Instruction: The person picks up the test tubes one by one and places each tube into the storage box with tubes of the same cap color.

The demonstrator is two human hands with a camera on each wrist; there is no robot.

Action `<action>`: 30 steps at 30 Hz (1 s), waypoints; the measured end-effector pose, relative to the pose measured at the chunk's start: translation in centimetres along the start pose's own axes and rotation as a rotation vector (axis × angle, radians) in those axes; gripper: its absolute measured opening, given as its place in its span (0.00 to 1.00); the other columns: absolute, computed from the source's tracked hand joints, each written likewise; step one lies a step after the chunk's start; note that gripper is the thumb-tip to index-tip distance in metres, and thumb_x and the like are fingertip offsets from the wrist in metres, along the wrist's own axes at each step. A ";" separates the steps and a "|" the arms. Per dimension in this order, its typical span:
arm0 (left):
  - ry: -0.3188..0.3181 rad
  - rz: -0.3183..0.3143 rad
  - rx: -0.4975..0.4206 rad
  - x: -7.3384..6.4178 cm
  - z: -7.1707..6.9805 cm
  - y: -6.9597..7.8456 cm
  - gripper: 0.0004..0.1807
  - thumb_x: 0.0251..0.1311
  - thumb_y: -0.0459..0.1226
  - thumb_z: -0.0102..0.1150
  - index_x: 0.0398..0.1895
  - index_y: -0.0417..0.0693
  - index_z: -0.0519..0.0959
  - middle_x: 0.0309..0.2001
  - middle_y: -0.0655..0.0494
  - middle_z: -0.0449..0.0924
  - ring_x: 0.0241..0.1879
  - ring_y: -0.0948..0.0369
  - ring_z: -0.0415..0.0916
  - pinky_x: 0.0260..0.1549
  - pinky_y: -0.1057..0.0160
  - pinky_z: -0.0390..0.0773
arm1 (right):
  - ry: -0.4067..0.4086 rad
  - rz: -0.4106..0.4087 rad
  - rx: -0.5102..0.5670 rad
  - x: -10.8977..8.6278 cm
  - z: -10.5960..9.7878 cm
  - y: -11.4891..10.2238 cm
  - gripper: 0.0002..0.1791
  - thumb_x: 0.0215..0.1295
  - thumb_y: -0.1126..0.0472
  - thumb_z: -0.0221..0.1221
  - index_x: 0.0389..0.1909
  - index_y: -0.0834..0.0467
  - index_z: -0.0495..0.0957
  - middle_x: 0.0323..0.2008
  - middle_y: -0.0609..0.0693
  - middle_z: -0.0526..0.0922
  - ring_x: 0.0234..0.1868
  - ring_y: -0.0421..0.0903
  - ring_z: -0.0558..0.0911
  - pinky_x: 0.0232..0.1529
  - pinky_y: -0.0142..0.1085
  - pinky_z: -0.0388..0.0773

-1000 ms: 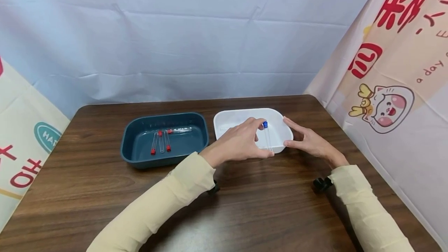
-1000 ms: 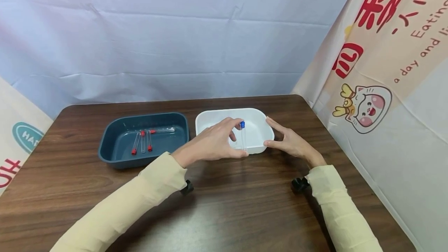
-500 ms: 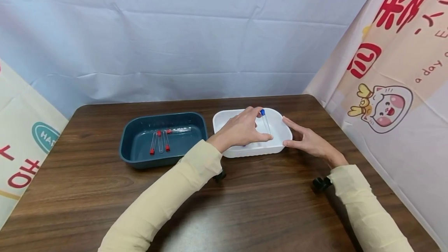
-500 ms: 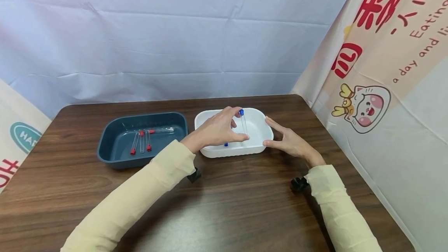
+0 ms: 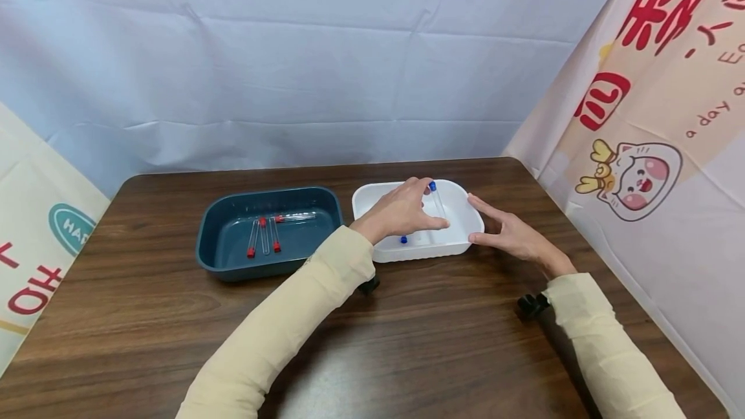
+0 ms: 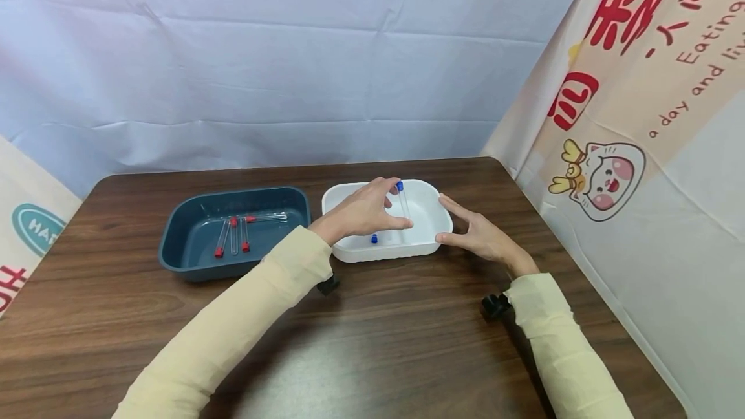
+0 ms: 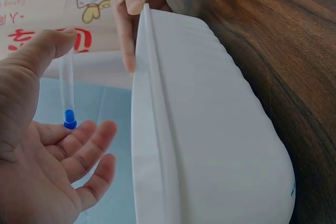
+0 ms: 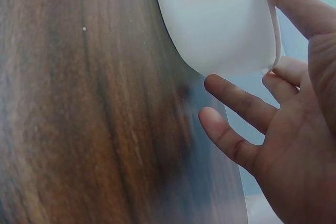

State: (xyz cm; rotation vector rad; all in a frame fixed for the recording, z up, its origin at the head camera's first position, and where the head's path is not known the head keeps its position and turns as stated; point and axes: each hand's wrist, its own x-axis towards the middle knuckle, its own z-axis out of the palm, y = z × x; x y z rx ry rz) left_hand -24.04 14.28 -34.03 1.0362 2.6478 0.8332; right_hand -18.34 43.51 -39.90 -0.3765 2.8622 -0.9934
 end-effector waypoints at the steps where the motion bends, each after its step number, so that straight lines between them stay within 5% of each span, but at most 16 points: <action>1: -0.004 0.000 0.001 0.1 0.1 0.0 0.50 0.60 0.60 0.69 0.79 0.48 0.61 0.67 0.52 0.71 0.58 0.59 0.74 0.60 0.56 0.77 | 0.001 0.001 -0.001 0.0 0.0 -0.1 0.47 0.71 0.51 0.66 0.84 0.49 0.50 0.83 0.53 0.49 0.79 0.61 0.55 0.69 0.64 0.61; 13: -0.040 -0.033 0.047 1.5 1.3 -0.3 0.53 0.61 0.60 0.69 0.81 0.44 0.58 0.76 0.48 0.63 0.69 0.54 0.69 0.66 0.55 0.71 | -0.002 -0.004 0.013 -0.1 0.0 0.1 0.47 0.71 0.52 0.66 0.84 0.50 0.50 0.83 0.53 0.48 0.79 0.61 0.53 0.69 0.65 0.60; 30: -0.079 -0.103 0.102 2.3 2.3 -1.3 0.54 0.58 0.60 0.72 0.80 0.45 0.59 0.72 0.48 0.67 0.58 0.58 0.72 0.63 0.58 0.74 | 0.009 -0.014 0.037 -0.1 0.1 -0.2 0.46 0.71 0.54 0.67 0.83 0.50 0.52 0.82 0.54 0.50 0.79 0.61 0.55 0.70 0.64 0.60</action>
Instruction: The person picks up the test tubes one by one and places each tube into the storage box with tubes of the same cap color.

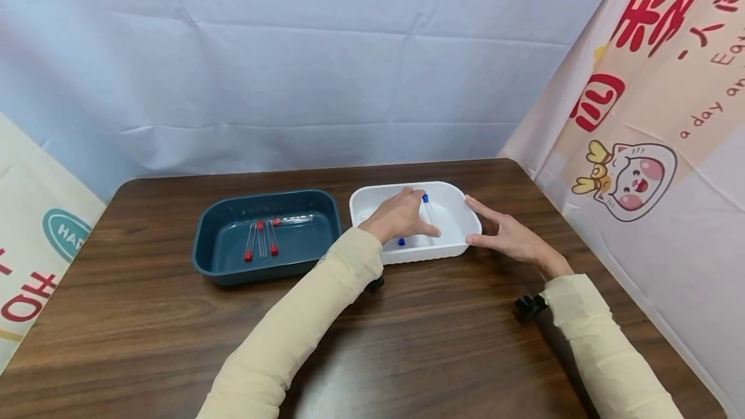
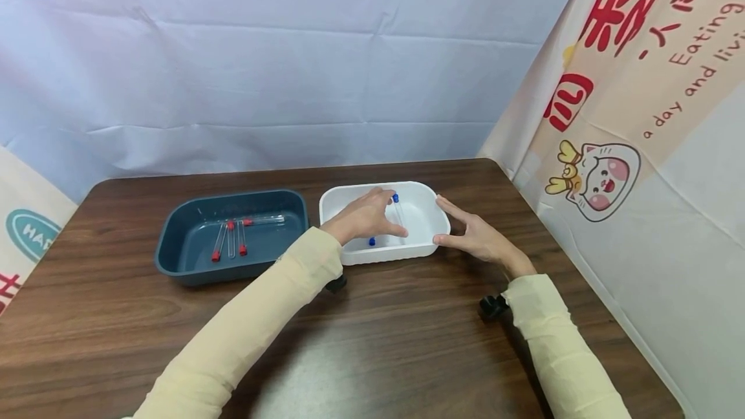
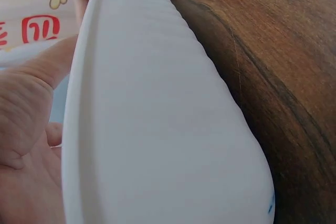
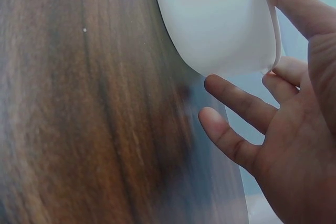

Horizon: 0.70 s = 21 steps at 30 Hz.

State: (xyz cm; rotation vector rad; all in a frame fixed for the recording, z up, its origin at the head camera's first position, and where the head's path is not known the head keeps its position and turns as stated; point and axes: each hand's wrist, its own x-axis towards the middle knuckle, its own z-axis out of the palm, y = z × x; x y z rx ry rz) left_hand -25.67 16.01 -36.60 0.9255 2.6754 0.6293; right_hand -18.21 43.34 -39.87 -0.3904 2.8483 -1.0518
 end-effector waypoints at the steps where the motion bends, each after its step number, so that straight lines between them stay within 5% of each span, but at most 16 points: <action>1: 0.001 -0.002 -0.002 0.0 0.1 0.0 0.54 0.58 0.60 0.72 0.80 0.46 0.60 0.71 0.48 0.68 0.57 0.58 0.72 0.63 0.58 0.75 | -0.001 0.001 -0.002 0.0 0.1 0.0 0.47 0.71 0.54 0.67 0.83 0.50 0.52 0.82 0.54 0.50 0.79 0.61 0.55 0.70 0.64 0.60; 9: 0.002 -0.030 -0.006 0.1 0.5 0.0 0.53 0.56 0.60 0.74 0.79 0.47 0.61 0.67 0.50 0.69 0.51 0.57 0.73 0.59 0.58 0.77 | 0.001 -0.002 0.002 0.2 0.4 0.0 0.47 0.70 0.54 0.67 0.83 0.50 0.52 0.82 0.53 0.50 0.78 0.58 0.56 0.69 0.61 0.63; 16: 0.015 -0.049 0.003 0.2 0.6 0.2 0.56 0.58 0.59 0.73 0.82 0.44 0.56 0.76 0.47 0.61 0.63 0.55 0.72 0.66 0.56 0.72 | 0.000 -0.004 0.009 0.2 0.3 -0.1 0.47 0.70 0.54 0.67 0.83 0.50 0.52 0.82 0.52 0.50 0.78 0.59 0.56 0.69 0.62 0.63; 21: 0.012 -0.029 0.008 -0.1 0.4 0.1 0.54 0.61 0.57 0.71 0.82 0.44 0.56 0.76 0.46 0.61 0.62 0.55 0.72 0.63 0.57 0.73 | 0.005 -0.006 0.008 0.0 0.2 -0.1 0.47 0.71 0.54 0.67 0.83 0.50 0.52 0.82 0.51 0.50 0.79 0.58 0.55 0.69 0.61 0.63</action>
